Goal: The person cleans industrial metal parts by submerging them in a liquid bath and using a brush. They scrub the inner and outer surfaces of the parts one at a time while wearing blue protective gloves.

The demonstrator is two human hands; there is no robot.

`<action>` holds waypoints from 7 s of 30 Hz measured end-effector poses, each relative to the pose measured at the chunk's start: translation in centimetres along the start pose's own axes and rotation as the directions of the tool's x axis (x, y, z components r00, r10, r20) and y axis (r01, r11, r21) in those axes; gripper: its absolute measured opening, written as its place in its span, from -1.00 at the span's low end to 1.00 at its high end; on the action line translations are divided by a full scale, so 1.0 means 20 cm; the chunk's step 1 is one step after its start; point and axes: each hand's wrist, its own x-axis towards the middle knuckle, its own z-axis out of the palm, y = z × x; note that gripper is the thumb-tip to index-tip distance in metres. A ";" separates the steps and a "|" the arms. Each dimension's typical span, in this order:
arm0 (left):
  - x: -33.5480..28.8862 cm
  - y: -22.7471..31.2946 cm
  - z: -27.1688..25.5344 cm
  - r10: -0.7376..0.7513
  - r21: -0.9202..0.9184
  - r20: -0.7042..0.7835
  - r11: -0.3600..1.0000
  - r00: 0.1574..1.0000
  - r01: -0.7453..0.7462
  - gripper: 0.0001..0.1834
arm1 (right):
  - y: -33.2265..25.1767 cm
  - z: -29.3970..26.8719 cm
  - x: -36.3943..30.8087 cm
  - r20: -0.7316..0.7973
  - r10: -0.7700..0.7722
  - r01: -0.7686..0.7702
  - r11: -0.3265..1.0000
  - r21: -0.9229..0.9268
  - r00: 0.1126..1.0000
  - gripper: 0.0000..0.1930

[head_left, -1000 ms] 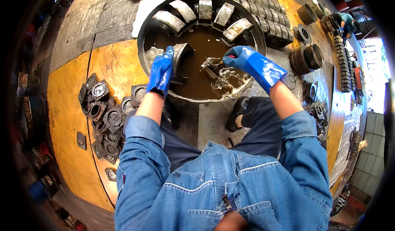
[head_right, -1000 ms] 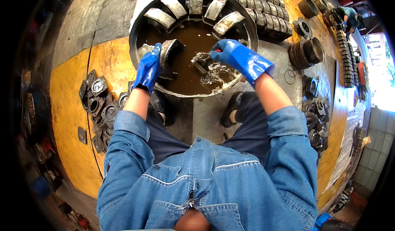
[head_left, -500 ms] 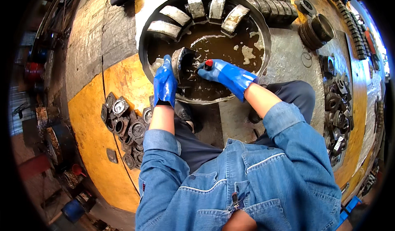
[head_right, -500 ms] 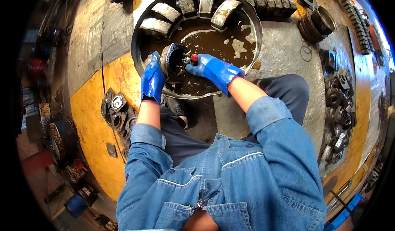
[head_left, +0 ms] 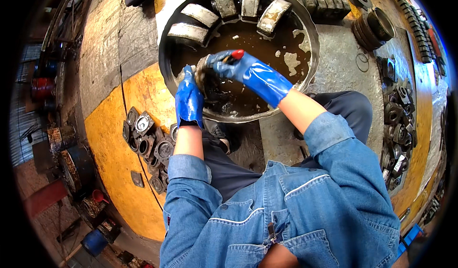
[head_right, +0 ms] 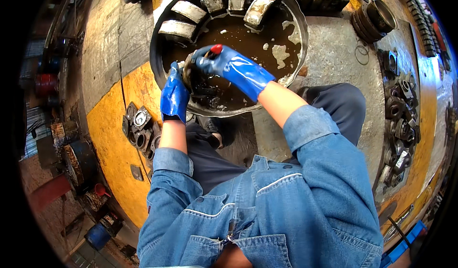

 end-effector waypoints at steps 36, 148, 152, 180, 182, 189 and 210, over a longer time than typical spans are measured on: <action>0.04 0.08 -0.09 -0.383 -0.401 0.247 0.796 0.890 0.454 -0.53 | 0.07 0.12 -0.12 -0.088 -0.207 -0.073 0.079 -0.994 0.974 -0.74; 0.20 -0.11 0.12 -0.382 -0.734 0.557 0.189 0.737 0.653 -0.42 | 0.11 0.01 -0.15 0.242 -0.285 0.037 -0.575 -0.817 0.927 -0.70; 0.21 -0.12 0.13 -0.437 -0.722 0.539 0.199 0.720 0.662 -0.42 | 0.00 0.19 -0.07 -0.252 0.021 -0.222 -0.404 -0.887 0.967 -0.57; 0.13 0.10 0.05 -0.316 -0.719 0.346 0.516 0.883 0.466 -0.52 | 0.16 0.20 -0.02 -0.320 -0.123 -0.301 -0.742 -0.599 0.940 -0.70; 0.17 0.11 0.08 -0.409 -0.771 0.446 0.277 0.796 0.574 -0.52 | 0.16 0.11 0.00 -0.260 -0.164 -0.304 -0.638 -0.708 0.951 -0.66; 0.16 0.09 0.05 -0.466 -0.712 0.527 0.214 0.710 0.669 -0.45 | 0.11 0.11 -0.23 -0.009 -0.318 -0.189 -0.542 -0.819 0.948 -0.61; 0.16 0.01 0.08 -0.372 -0.754 0.476 0.293 0.797 0.587 -0.47 | 0.05 -0.03 0.08 -0.166 -0.255 -0.286 -0.572 -0.769 0.953 -0.61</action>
